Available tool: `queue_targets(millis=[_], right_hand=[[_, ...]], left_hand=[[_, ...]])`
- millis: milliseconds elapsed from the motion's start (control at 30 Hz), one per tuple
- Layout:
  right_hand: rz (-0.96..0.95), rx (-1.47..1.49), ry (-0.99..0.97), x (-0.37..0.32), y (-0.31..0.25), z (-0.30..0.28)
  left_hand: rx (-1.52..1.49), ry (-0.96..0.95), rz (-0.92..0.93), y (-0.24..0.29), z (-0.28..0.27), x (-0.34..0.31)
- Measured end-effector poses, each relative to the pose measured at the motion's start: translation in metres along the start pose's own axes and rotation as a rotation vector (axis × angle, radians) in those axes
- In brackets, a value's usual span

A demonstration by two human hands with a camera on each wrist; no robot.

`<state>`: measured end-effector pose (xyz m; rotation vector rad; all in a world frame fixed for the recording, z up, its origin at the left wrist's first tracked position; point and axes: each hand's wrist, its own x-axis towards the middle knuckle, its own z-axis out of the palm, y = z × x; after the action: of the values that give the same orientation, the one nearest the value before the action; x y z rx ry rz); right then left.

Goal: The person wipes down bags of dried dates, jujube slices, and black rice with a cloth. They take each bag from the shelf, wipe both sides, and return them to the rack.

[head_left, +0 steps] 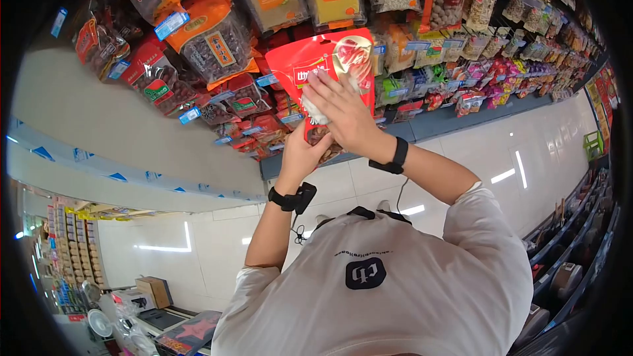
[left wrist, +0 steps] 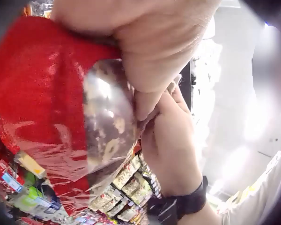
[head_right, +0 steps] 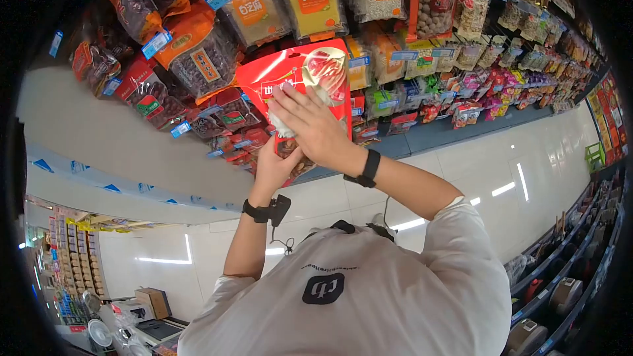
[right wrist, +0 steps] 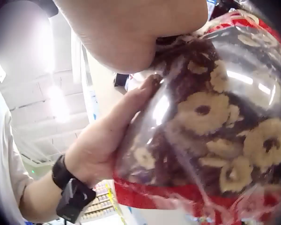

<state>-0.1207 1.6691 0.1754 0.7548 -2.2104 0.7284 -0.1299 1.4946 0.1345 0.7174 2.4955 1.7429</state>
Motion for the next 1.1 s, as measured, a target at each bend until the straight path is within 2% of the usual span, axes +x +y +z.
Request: queue_targets(millis=[67, 133, 200, 267, 300, 333, 400, 500, 533, 567, 600, 667, 733, 767, 800, 833, 900, 933, 1000, 1067, 1100], right_hand=[[0.011, -0.014, -0.023, -0.003, 0.005, -0.005], [-0.038, 0.139, -0.163, -0.010, 0.013, -0.011], [-0.038, 0.136, -0.203, -0.024, 0.016, -0.016], [0.117, -0.037, 0.022, -0.031, 0.038, -0.009], [0.289, -0.015, 0.129, -0.032, 0.047, -0.009], [0.286, -0.010, 0.125, -0.033, 0.054, -0.007], [0.534, 0.452, 0.196, -0.036, 0.059, -0.005], [0.621, 0.542, 0.179, -0.037, 0.056, -0.006], [0.654, 0.605, 0.193, -0.037, 0.056, -0.006], [0.659, 0.600, 0.195, -0.038, 0.063, -0.005], [0.616, 0.544, 0.183, -0.034, 0.070, -0.006], [0.570, 0.490, 0.171, -0.036, 0.073, -0.007], [0.308, -0.054, 0.092, -0.025, 0.044, -0.015], [0.219, -0.044, 0.080, -0.026, 0.034, -0.008], [0.079, -0.100, -0.030, -0.027, 0.023, -0.005], [0.080, -0.101, -0.036, -0.029, 0.013, -0.001], [-0.068, -0.096, -0.126, -0.030, 0.000, 0.006], [-0.067, -0.096, -0.126, -0.026, 0.006, 0.006], [0.188, -0.079, 0.142, -0.015, 0.034, -0.001], [0.172, -0.095, 0.081, -0.021, 0.033, -0.001], [0.023, -0.053, -0.050, -0.030, 0.021, 0.001]], left_hand=[[0.040, 0.060, 0.066, -0.002, 0.001, -0.003], [-0.006, 0.010, -0.009, -0.011, -0.001, 0.000], [-0.328, 0.193, -0.009, -0.018, 0.005, 0.007], [-0.294, 0.191, -0.036, -0.003, 0.001, 0.008], [-0.329, 0.217, -0.049, 0.002, -0.001, 0.009], [-0.364, 0.245, -0.063, 0.004, -0.003, 0.009], [-0.357, 0.233, -0.034, -0.001, -0.005, 0.011], [-0.665, 0.165, -0.160, 0.007, -0.009, 0.014], [-0.668, 0.158, -0.161, 0.008, -0.009, 0.012], [-0.864, 0.054, -0.210, 0.009, -0.009, 0.010], [-1.058, -0.052, -0.259, 0.009, -0.008, 0.009], [-1.088, -0.104, -0.314, 0.005, -0.002, 0.013], [-1.233, -0.153, -0.272, 0.010, 0.008, 0.015], [-1.176, -0.136, -0.238, 0.010, 0.010, 0.019], [-1.179, -0.135, -0.241, 0.009, 0.009, 0.024], [-1.182, -0.147, -0.249, 0.008, 0.008, 0.029], [-1.190, -0.157, -0.251, 0.008, 0.006, 0.033], [-1.213, -0.139, -0.251, 0.009, 0.006, 0.033], [-1.261, -0.095, -0.246, 0.015, 0.009, 0.032], [-1.283, -0.061, -0.246, 0.012, 0.006, 0.033], [-1.344, -0.093, -0.280, 0.009, 0.003, 0.034]])
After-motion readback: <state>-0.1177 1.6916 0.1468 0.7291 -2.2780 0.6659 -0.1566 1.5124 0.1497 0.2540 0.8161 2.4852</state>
